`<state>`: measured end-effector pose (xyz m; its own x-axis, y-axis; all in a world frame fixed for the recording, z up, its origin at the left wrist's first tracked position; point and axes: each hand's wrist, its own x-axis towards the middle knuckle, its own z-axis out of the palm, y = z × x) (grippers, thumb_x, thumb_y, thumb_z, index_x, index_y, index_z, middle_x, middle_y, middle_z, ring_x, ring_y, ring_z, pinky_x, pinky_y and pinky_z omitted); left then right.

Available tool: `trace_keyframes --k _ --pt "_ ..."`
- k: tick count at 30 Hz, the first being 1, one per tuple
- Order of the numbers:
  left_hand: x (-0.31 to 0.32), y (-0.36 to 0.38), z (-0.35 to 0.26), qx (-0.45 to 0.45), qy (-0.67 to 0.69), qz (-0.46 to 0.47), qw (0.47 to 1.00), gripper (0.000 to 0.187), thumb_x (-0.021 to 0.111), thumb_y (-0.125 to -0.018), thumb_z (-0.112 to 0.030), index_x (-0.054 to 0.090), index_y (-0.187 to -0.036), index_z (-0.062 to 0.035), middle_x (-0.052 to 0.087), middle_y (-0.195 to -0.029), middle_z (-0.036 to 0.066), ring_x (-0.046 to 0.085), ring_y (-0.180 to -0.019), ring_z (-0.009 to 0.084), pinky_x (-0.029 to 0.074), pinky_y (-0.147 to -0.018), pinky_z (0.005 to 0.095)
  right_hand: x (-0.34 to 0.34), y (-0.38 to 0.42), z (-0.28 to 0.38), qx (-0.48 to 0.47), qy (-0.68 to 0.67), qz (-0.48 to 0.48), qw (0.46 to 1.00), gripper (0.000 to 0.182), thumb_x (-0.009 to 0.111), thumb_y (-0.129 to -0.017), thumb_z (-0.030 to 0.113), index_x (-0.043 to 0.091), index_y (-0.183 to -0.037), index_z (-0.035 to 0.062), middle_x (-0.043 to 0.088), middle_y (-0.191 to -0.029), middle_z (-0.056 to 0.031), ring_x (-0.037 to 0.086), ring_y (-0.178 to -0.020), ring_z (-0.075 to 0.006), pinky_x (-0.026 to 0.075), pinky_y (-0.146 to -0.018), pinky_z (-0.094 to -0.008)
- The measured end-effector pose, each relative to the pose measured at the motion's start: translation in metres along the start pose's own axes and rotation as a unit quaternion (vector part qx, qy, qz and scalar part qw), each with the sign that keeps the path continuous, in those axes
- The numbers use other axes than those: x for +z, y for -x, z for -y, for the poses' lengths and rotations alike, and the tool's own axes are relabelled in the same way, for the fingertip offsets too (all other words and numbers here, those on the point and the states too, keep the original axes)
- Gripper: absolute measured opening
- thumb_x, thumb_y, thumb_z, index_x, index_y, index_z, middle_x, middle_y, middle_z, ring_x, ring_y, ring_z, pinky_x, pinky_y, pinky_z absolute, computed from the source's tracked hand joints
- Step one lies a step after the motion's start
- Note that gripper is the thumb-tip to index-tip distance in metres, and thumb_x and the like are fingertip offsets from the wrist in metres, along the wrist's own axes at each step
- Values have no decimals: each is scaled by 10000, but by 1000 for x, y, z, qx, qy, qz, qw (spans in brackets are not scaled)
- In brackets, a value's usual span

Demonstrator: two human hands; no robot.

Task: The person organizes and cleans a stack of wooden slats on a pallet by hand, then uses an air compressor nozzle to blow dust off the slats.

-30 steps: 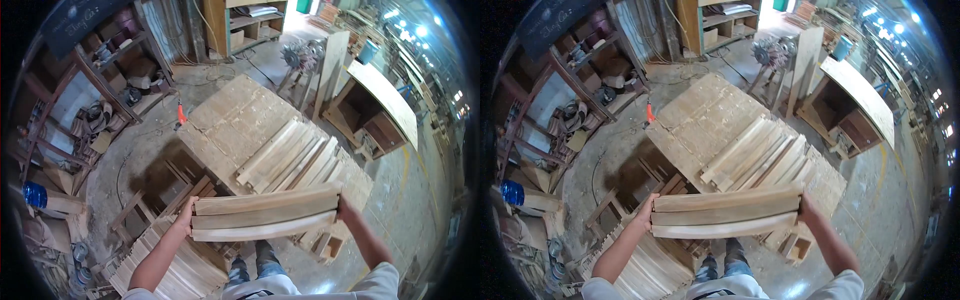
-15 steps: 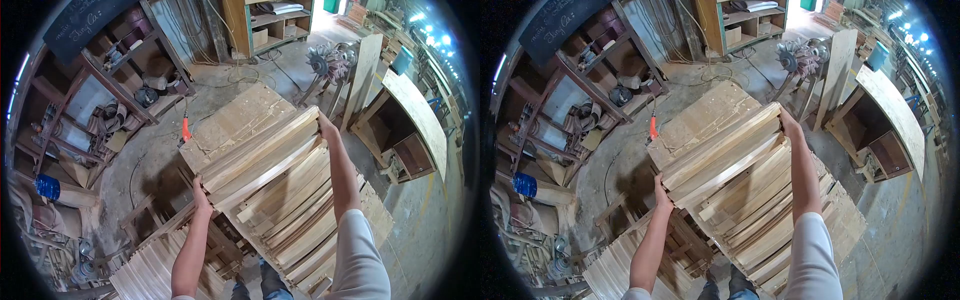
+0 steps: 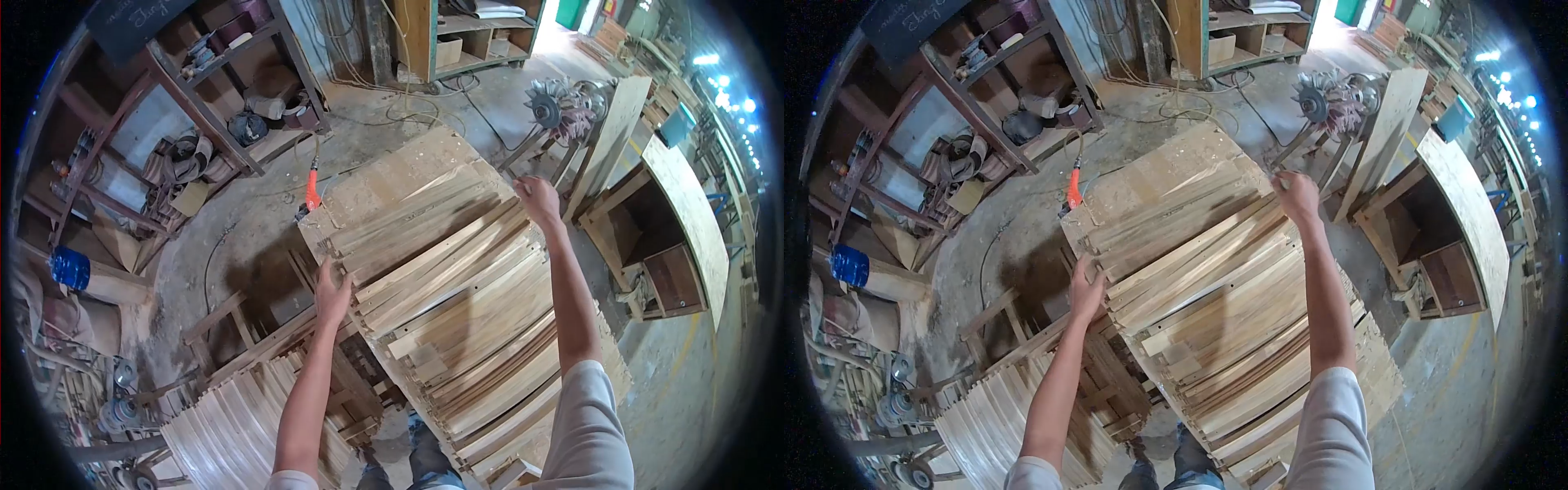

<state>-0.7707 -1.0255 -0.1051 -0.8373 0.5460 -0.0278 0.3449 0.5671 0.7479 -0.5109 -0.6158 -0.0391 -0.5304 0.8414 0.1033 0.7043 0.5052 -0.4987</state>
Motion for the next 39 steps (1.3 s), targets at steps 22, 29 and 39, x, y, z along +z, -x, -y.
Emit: trace_keyframes --k 22,29,39 --pt "-259 296 131 -143 -73 -34 986 434 655 -897 -171 564 -1295 -23 573 -1314 182 518 -1259 293 391 -1058 364 -28 335 199 -47 -273 141 950 409 443 -1009 230 534 -1352 26 574 -1340 -110 504 -1253 -203 365 -1063 -344" --pt "-272 176 230 -6 -106 -1 994 493 617 -928 -280 527 -1317 8 524 -1355 222 483 -1274 364 365 -1077 407 191 672 233 350 -461 351 736 567 512 -968 475 517 -1349 54 602 -1256 -144 568 -1146 -228 431 -996 -370" --pt "-224 39 329 -350 -110 444 818 1035 297 -792 -875 434 -1448 -86 453 -1469 95 402 -1350 243 252 -1134 371 322 812 291 577 -706 118 392 967 305 -861 805 169 -1550 140 221 -1587 -87 252 -1437 -265 200 -1166 -403"
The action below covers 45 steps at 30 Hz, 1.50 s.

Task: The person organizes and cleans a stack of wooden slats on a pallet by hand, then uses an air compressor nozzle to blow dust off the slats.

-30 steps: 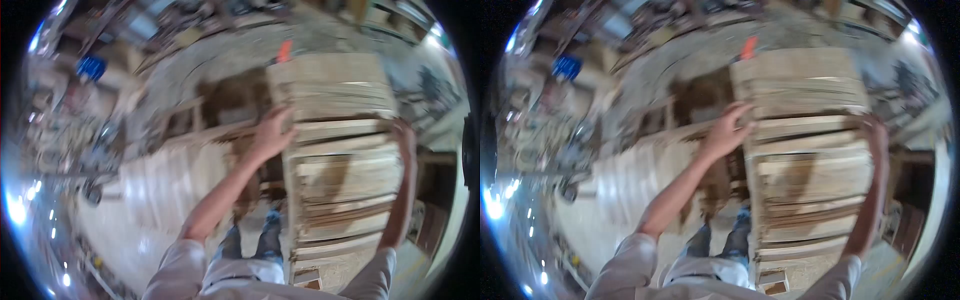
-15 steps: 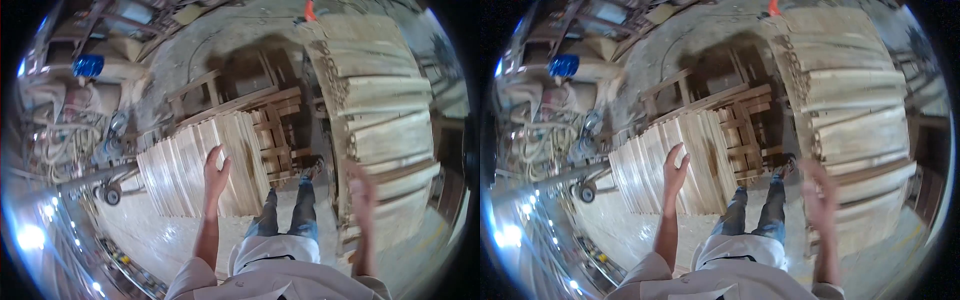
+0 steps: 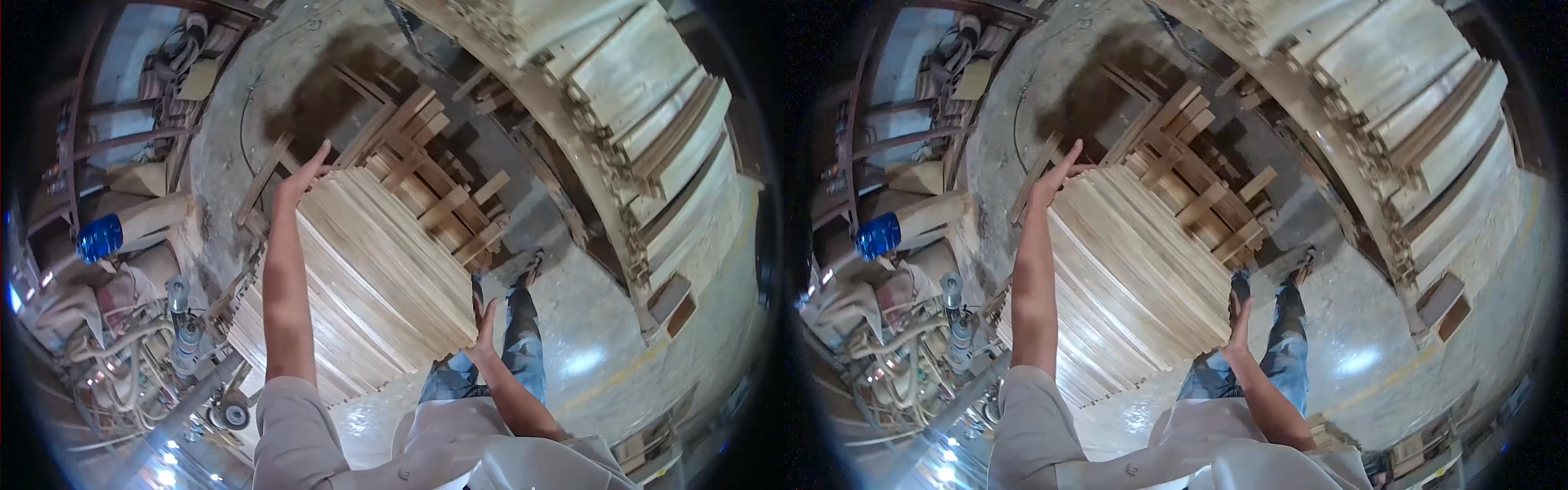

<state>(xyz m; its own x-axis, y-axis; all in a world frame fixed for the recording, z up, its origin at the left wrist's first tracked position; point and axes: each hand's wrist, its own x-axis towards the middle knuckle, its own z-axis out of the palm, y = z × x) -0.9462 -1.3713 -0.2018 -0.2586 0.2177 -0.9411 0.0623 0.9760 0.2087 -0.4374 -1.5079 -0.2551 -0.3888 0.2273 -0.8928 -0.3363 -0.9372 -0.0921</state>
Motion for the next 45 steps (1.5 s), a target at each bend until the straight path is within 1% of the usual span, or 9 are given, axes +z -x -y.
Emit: trace_keyframes --k 15,20,24,27,31,33,34,36,45 --pt "37 17 10 17 28 22 999 990 333 -814 -841 428 -1451 -90 436 -1483 73 411 -1338 242 268 -1130 364 2 25 -13 -56 -181 3 982 996 346 -830 826 259 -1527 121 330 -1542 -74 356 -1383 -253 297 -1125 -373" --pt "70 29 18 44 -51 12 998 988 288 -834 -834 274 -1521 -123 222 -1590 99 167 -1469 260 126 -1180 409 -30 42 -11 -56 -197 -13 979 990 353 -827 827 290 -1516 118 340 -1534 -88 375 -1371 -269 310 -1119 -386" --pt "116 91 -8 28 -97 -22 995 995 278 -834 -835 263 -1524 -119 253 -1583 85 194 -1460 247 141 -1175 403 -59 54 -7 -54 -170 -8 984 1025 354 -820 834 247 -1525 99 336 -1537 -74 370 -1375 -250 315 -1121 -388" --pt "100 69 13 63 -19 52 996 1004 267 -829 -843 236 -1532 -127 259 -1583 55 211 -1455 248 144 -1170 436 -69 59 -4 -51 -151 15 987 1004 344 -821 836 279 -1517 115 359 -1521 -74 391 -1357 -249 323 -1113 -392" --pt "75 29 46 37 -79 17 996 1033 287 -804 -868 235 -1537 -142 188 -1604 49 178 -1464 234 130 -1174 420 -90 65 -30 -15 -166 49 985 959 330 -828 833 358 -1485 135 457 -1451 -70 463 -1292 -248 361 -1083 -392" --pt "87 53 26 110 -71 21 991 1032 261 -823 -854 203 -1539 -113 178 -1606 52 180 -1464 215 138 -1175 365 -73 73 -37 -17 -178 24 984 928 325 -828 835 432 -1432 139 539 -1366 -76 520 -1226 -257 412 -1039 -400" --pt "89 66 15 50 -89 27 994 1019 230 -839 -842 204 -1536 -98 188 -1603 59 170 -1469 209 133 -1178 346 -67 75 -42 -43 -183 12 982 920 323 -829 836 457 -1403 130 557 -1339 -82 541 -1196 -258 431 -1019 -407" --pt "84 51 24 86 -75 31 993 1000 209 -858 -823 203 -1532 -85 202 -1597 78 197 -1462 224 134 -1184 358 -60 69 -49 -87 -190 7 978 920 323 -828 837 500 -1339 93 580 -1289 -103 574 -1144 -262 460 -987 -418" --pt "69 51 26 135 -51 -2 989 975 202 -887 -792 270 -1506 -42 268 -1571 104 269 -1434 235 176 -1173 336 -34 68 -35 -129 -185 -65 972 878 402 -829 807 500 -1329 91 587 -1269 -91 584 -1126 -266 467 -980 -420"
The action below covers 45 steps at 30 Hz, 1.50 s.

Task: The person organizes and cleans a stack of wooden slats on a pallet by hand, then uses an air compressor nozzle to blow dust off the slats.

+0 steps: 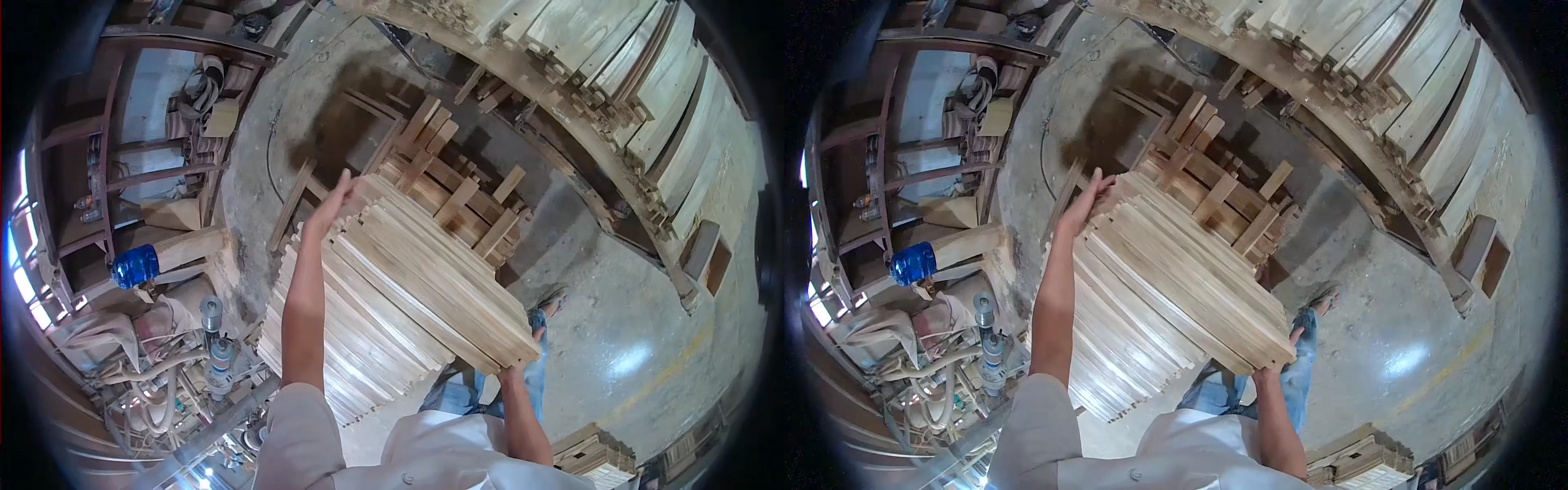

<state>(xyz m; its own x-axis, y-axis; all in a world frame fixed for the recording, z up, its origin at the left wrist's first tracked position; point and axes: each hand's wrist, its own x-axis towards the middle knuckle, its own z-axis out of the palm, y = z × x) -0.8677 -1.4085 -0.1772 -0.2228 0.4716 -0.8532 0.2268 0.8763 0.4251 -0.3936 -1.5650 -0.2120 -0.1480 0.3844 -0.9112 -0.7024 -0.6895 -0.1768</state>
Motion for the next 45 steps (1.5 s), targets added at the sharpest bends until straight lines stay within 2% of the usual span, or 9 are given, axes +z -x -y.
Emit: trace_keyframes --k 2,4,5,13,19,32,34,37,45 --pt "-17 -14 15 17 41 -68 997 967 213 -890 -788 312 -1492 -37 307 -1554 111 294 -1423 236 196 -1164 329 -6 -5 5 5 4 5 1000 870 407 -832 801 508 -1326 92 593 -1260 -95 587 -1122 -264 470 -975 -412" --pt "-31 -22 18 -81 -64 27 994 951 255 -880 -794 399 -1453 -49 395 -1503 124 354 -1389 242 268 -1133 345 -17 -7 2 11 0 4 1000 862 412 -835 795 516 -1323 93 600 -1251 -98 590 -1117 -262 473 -970 -404" --pt "-25 -21 10 -161 -110 -43 980 943 285 -862 -805 441 -1428 -68 419 -1484 151 385 -1374 274 317 -1108 378 -22 -10 1 19 -3 12 1000 841 423 -847 774 492 -1346 100 584 -1273 -95 578 -1138 -264 462 -986 -412" --pt "-2 4 -9 -65 -133 -41 988 939 266 -858 -809 315 -1495 -120 285 -1552 163 247 -1449 298 220 -1164 404 -49 -34 -18 -118 56 -131 983 668 411 -953 619 380 -1439 162 503 -1369 -101 509 -1225 -244 412 -1043 -419" --pt "16 0 1 -42 -117 45 991 1024 181 -819 -863 173 -1530 -126 167 -1597 108 125 -1483 257 150 -1188 378 -37 -26 -8 -56 27 55 997 777 396 -924 682 485 -1343 34 565 -1287 -100 543 -1174 -246 437 -996 -363" --pt "22 4 0 20 -35 67 997 1002 169 -852 -831 344 -1488 -77 271 -1575 70 192 -1462 215 105 -1190 398 -29 -11 -27 43 -73 52 995 795 406 -874 749 512 -1328 106 601 -1242 -101 594 -1093 -275 471 -964 -424" --pt "31 29 -23 -39 -25 25 999 941 228 -865 -811 404 -1467 -109 316 -1552 48 282 -1410 221 186 -1161 397 -32 -17 -30 34 -77 11 996 788 415 -868 750 513 -1331 120 602 -1239 -96 594 -1094 -274 475 -961 -429" --pt "31 26 -22 -83 42 28 995 966 380 -803 -841 421 -1466 -139 413 -1492 72 410 -1332 253 312 -1100 398 -41 -28 -29 51 -91 44 994 714 443 -885 697 524 -1306 125 611 -1205 -78 597 -1076 -255 474 -956 -410" --pt "19 1 -3 -78 101 41 991 1049 462 -759 -843 306 -1519 -137 385 -1508 120 373 -1363 278 297 -1112 382 -32 -33 -25 -56 15 13 998 408 507 -964 388 497 -1273 121 571 -1165 -37 569 -1070 -186 478 -944 -358"
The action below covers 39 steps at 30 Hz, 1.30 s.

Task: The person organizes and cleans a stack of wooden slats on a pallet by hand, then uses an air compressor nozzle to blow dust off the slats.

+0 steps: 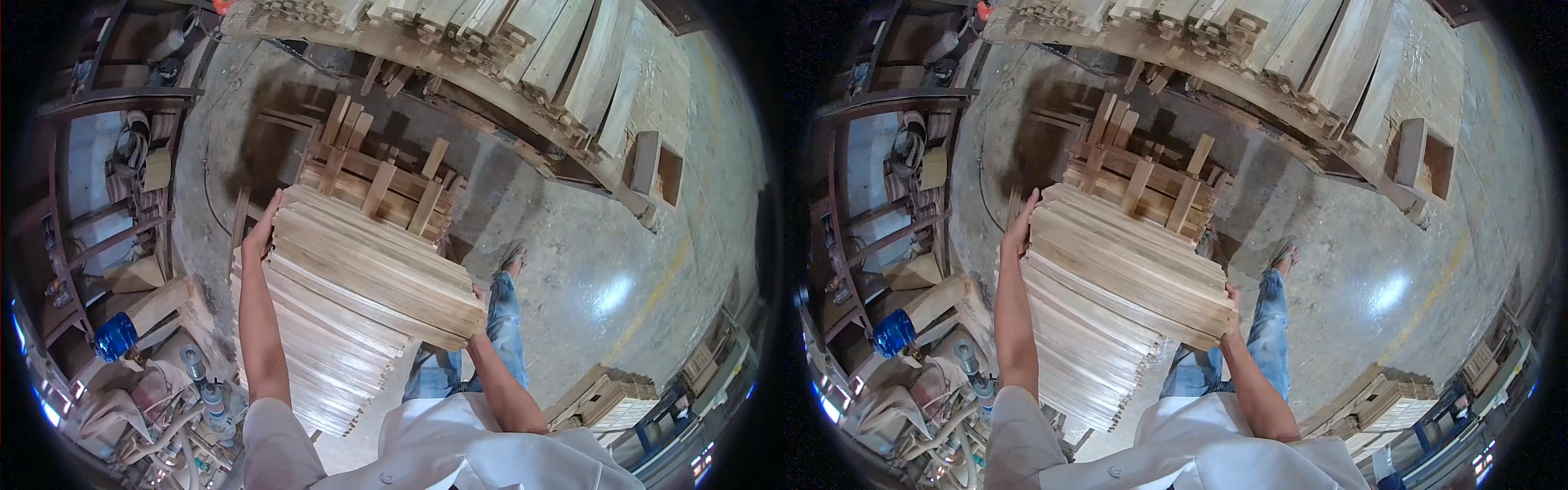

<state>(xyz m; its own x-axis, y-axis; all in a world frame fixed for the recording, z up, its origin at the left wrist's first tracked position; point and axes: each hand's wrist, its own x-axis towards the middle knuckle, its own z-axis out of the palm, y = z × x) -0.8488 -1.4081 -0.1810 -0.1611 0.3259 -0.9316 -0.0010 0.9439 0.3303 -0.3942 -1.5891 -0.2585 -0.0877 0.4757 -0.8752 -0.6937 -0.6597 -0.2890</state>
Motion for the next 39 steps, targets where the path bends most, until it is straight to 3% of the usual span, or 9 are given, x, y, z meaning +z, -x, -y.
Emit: trace_keyframes --k 3,7,10,19,21,23,27,34,39 --pt "-7 -11 10 9 -12 -12 1000 1060 464 -761 -838 300 -1518 -114 368 -1519 122 360 -1371 287 293 -1115 389 43 13 27 73 -3 -41 996 574 484 -915 598 553 -1231 123 609 -1137 -56 601 -1013 -204 476 -916 -350" --pt "-6 -8 8 -12 -38 -28 999 1103 462 -742 -856 288 -1519 -92 341 -1534 126 328 -1390 296 273 -1126 402 26 1 16 58 -41 -70 995 485 487 -983 433 446 -1360 131 551 -1253 -40 545 -1128 -188 463 -969 -349" --pt "11 19 -10 14 -21 -7 1000 1156 453 -708 -887 241 -1534 -107 277 -1565 122 270 -1420 310 228 -1144 423 0 -12 2 -14 11 37 999 479 482 -988 440 444 -1356 136 544 -1263 -45 538 -1135 -184 462 -978 -347" --pt "-2 -11 11 -3 -80 -29 996 1092 494 -719 -837 221 -1545 -177 266 -1574 103 247 -1430 302 214 -1145 449 2 -5 8 -48 111 4 993 514 435 -949 493 511 -1305 131 585 -1218 -71 568 -1120 -223 453 -981 -367" --pt "8 2 1 15 -102 -38 994 1080 501 -707 -835 231 -1544 -208 274 -1572 100 246 -1432 305 217 -1140 462 36 12 29 49 -83 -47 994 513 481 -922 500 565 -1223 93 623 -1127 -84 600 -1040 -236 473 -939 -355" --pt "18 21 -11 -88 -161 -68 981 1057 501 -689 -831 256 -1538 -250 308 -1558 98 269 -1423 301 239 -1122 473 11 -7 14 53 -81 -42 994 518 492 -915 505 579 -1198 81 632 -1092 -88 607 -1009 -240 480 -921 -353" --pt "6 -6 13 -59 -149 -49 986 1039 498 -677 -827 288 -1527 -266 301 -1559 97 290 -1408 300 245 -1113 484 2 -12 11 46 -74 -49 995 536 515 -900 510 579 -1195 68 641 -1049 -96 614 -968 -247 493 -888 -354" --pt "75 30 16 -27 -124 -35 991 941 471 -773 -752 338 -1504 -175 323 -1529 104 302 -1383 288 255 -1110 439 -106 -31 19 -52 10 -101 994 490 545 -895 473 582 -1159 62 649 -1020 -105 625 -915 -252 513 -840 -366" --pt "118 35 37 28 -112 -23 993 865 419 -881 -644 338 -1482 -27 331 -1536 168 292 -1423 271 212 -1153 356 -103 -8 84 97 -53 -51 993 464 561 -893 473 609 -1104 62 670 -969 -116 644 -858 -245 530 -790 -374"
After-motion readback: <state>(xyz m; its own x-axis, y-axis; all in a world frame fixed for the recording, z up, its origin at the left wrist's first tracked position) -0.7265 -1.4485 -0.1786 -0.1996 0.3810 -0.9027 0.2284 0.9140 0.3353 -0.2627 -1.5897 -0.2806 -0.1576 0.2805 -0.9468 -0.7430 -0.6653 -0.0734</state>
